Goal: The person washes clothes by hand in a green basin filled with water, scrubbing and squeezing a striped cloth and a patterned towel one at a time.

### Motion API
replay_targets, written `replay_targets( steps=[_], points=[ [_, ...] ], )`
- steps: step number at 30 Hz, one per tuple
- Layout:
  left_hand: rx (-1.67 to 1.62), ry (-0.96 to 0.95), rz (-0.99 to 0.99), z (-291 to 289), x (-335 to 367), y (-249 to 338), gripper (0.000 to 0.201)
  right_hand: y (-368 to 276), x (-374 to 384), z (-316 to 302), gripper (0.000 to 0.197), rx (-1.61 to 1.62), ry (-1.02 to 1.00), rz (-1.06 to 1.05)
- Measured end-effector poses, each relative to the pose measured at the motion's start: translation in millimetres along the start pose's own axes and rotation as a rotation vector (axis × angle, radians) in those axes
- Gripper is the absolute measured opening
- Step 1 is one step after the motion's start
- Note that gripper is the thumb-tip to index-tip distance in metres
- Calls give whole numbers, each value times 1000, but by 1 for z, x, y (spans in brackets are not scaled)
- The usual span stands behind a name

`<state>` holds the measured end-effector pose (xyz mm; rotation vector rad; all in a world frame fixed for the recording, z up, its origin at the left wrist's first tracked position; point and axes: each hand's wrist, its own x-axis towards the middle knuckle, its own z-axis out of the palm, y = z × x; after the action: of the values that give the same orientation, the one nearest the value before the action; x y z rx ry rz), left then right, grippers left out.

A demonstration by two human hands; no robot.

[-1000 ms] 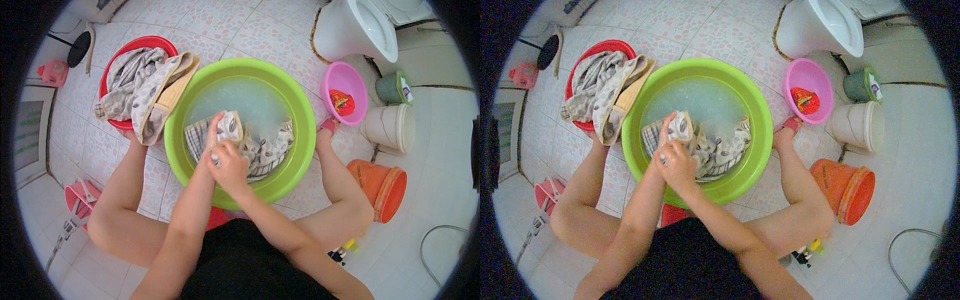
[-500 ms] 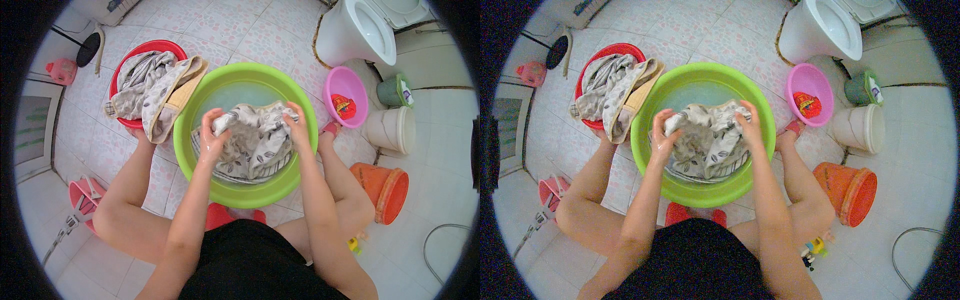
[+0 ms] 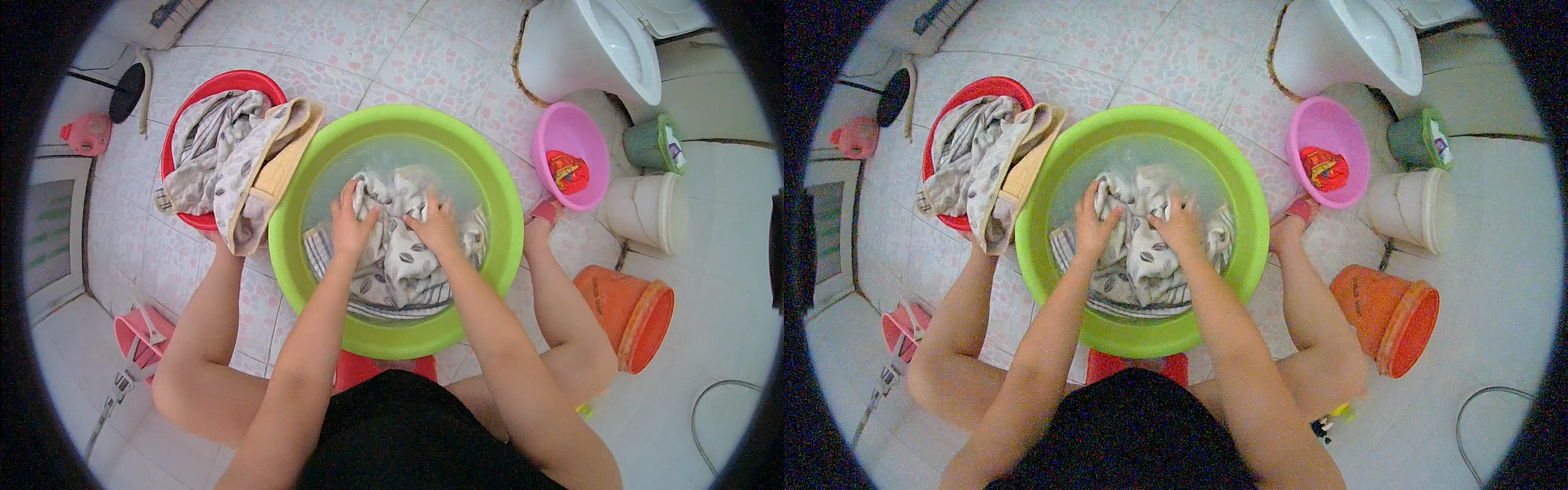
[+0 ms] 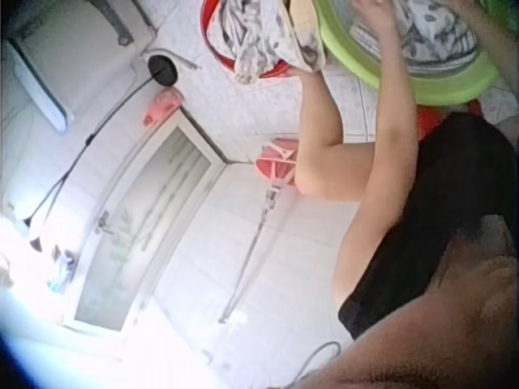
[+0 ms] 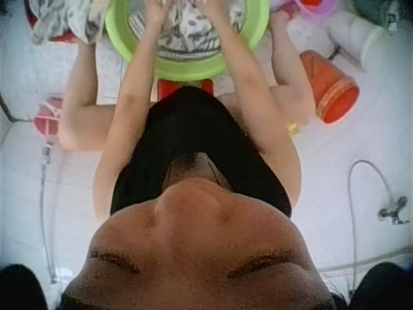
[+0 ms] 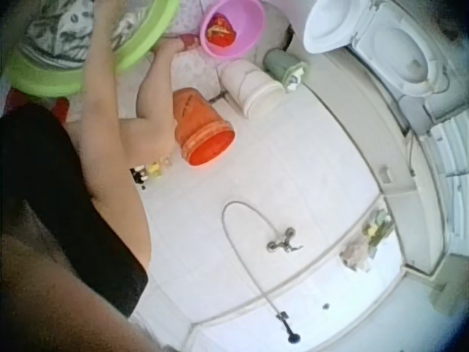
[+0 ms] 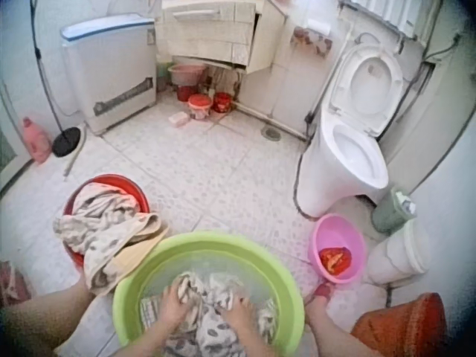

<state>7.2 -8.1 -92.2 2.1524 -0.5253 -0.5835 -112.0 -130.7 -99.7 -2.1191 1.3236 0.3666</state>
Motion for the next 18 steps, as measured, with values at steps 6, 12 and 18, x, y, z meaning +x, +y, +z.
replay_targets(
  steps=[6, 12, 18],
  points=[
    [206, -120, -28, 45, 17, -79, 53, 45, 48, 45, 53, -61, -19, 119],
    [-676, -89, -583, 55, 31, -85, 46, 19, 55, -3, 45, 247, -32, 69],
    [-1574, -293, -736, 33, 30, -18, 48, -26, -11, -31, 43, 748, -48, -507]
  ],
)
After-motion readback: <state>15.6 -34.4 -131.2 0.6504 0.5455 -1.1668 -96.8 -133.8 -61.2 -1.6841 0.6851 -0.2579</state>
